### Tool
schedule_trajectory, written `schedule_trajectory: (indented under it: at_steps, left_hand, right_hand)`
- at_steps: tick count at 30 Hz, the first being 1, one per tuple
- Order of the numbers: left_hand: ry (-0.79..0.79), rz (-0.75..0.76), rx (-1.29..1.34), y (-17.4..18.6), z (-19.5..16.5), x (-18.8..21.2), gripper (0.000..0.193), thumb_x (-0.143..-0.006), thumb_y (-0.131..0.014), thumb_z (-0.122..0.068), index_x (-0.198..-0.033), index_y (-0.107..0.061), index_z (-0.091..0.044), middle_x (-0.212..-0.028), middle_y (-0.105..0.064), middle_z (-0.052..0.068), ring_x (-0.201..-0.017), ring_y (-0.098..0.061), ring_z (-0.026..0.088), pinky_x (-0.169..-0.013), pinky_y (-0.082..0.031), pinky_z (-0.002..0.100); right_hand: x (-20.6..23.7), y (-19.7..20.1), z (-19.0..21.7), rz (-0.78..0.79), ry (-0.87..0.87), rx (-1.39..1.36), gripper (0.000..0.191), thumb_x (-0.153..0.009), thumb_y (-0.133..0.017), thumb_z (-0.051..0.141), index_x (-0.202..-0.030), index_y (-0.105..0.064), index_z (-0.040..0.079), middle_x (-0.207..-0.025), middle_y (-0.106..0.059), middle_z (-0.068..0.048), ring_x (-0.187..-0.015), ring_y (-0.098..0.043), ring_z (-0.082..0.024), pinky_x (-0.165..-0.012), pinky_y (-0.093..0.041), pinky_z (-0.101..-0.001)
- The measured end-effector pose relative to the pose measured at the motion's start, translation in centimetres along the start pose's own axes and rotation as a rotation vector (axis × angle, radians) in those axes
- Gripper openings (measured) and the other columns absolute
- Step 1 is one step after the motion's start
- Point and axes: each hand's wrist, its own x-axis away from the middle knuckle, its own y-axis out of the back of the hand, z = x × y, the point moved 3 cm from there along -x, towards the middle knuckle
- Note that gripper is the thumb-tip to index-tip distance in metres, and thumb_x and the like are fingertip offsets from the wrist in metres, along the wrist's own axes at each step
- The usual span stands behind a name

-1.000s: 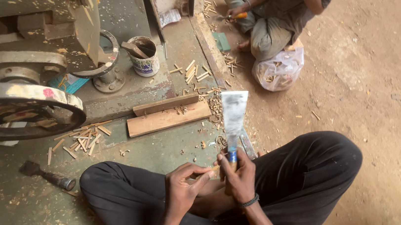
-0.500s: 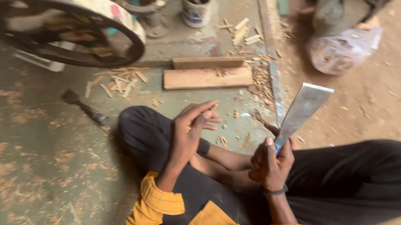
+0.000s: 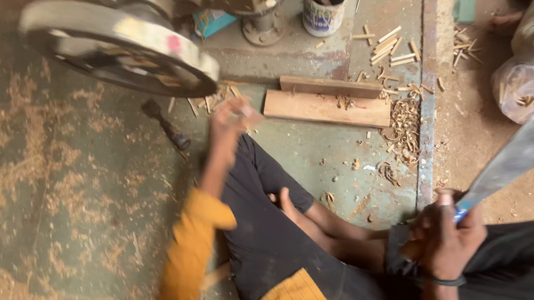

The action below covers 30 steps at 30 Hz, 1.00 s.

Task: The person sits cross-legged on the floor and uses a chisel-like blade to shave and trim small wooden pieces resting on a board, occasionally picking up pieces by hand and repositioning them on the board.

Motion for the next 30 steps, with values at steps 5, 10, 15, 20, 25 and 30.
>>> schedule_trajectory:
  at_steps: [5,10,15,20,25,30]
  left_hand:
    - [-0.168,-0.166,-0.399,6.2,4.3,-10.0,0.022,-0.089,-0.069,-0.002,-0.111,-0.067,-0.003,-0.105,-0.07,0.009,-0.097,-0.071,0.021,-0.086,-0.058,0.033]
    - [-0.322,0.013,-0.428,1.3,4.2,-10.0,0.027,-0.089,-0.07,0.0,-0.116,-0.067,-0.003,-0.11,-0.071,0.009,-0.102,-0.068,0.018,-0.091,-0.055,0.032]
    - [-0.15,0.546,-0.351,-16.5,2.1,-6.3,0.027,-0.091,-0.07,-0.005,-0.117,-0.071,-0.006,-0.109,-0.076,0.008,-0.096,-0.073,0.016,-0.085,-0.061,0.031]
    - [-0.281,0.537,-0.851,-30.5,0.1,-10.3,0.017,-0.094,-0.067,-0.011,-0.109,-0.074,-0.008,-0.104,-0.076,0.016,-0.093,-0.075,0.031,-0.083,-0.058,0.04]
    - [-0.622,0.428,-1.087,-36.5,5.5,-19.7,0.025,-0.078,-0.061,0.005,-0.1,-0.07,-0.003,-0.107,-0.066,0.023,-0.098,-0.064,0.043,-0.084,-0.053,0.05]
    - [-0.902,0.415,-1.256,-38.0,9.1,-22.5,0.011,-0.093,-0.06,-0.006,-0.098,-0.07,-0.007,-0.103,-0.068,0.019,-0.1,-0.066,0.038,-0.087,-0.054,0.048]
  right_hand:
    - [-3.5,3.6,1.9,0.003,0.012,0.102,0.017,-0.117,-0.052,0.014,-0.124,-0.056,0.0,-0.073,-0.048,-0.004,-0.057,-0.045,-0.011,-0.049,-0.039,-0.028]
    - [-5.0,6.1,-0.1,-0.07,-0.225,-0.088,0.023,-0.108,-0.051,0.021,-0.12,-0.056,0.003,-0.066,-0.044,-0.001,-0.048,-0.042,-0.009,-0.041,-0.037,-0.0257]
    - [-5.9,7.3,-3.7,-0.123,-0.439,-0.422,0.027,-0.105,-0.053,0.021,-0.122,-0.058,0.002,-0.067,-0.04,0.004,-0.048,-0.039,-0.006,-0.041,-0.037,-0.0212]
    - [-6.0,7.9,-5.1,-0.127,-0.551,-0.569,0.023,-0.099,-0.055,0.018,-0.118,-0.056,0.005,-0.069,-0.042,0.003,-0.049,-0.04,-0.005,-0.037,-0.035,-0.0192]
    - [-5.8,9.4,-7.1,-0.156,-0.741,-0.655,0.023,-0.097,-0.055,0.019,-0.112,-0.057,0.002,-0.067,-0.044,0.001,-0.046,-0.038,-0.007,-0.033,-0.033,-0.0225]
    - [-6.2,11.1,-11.3,-0.073,-0.954,-0.87,0.021,-0.091,-0.059,0.019,-0.11,-0.061,0.01,-0.055,-0.04,0.0,-0.038,-0.033,-0.01,-0.033,-0.03,-0.0264]
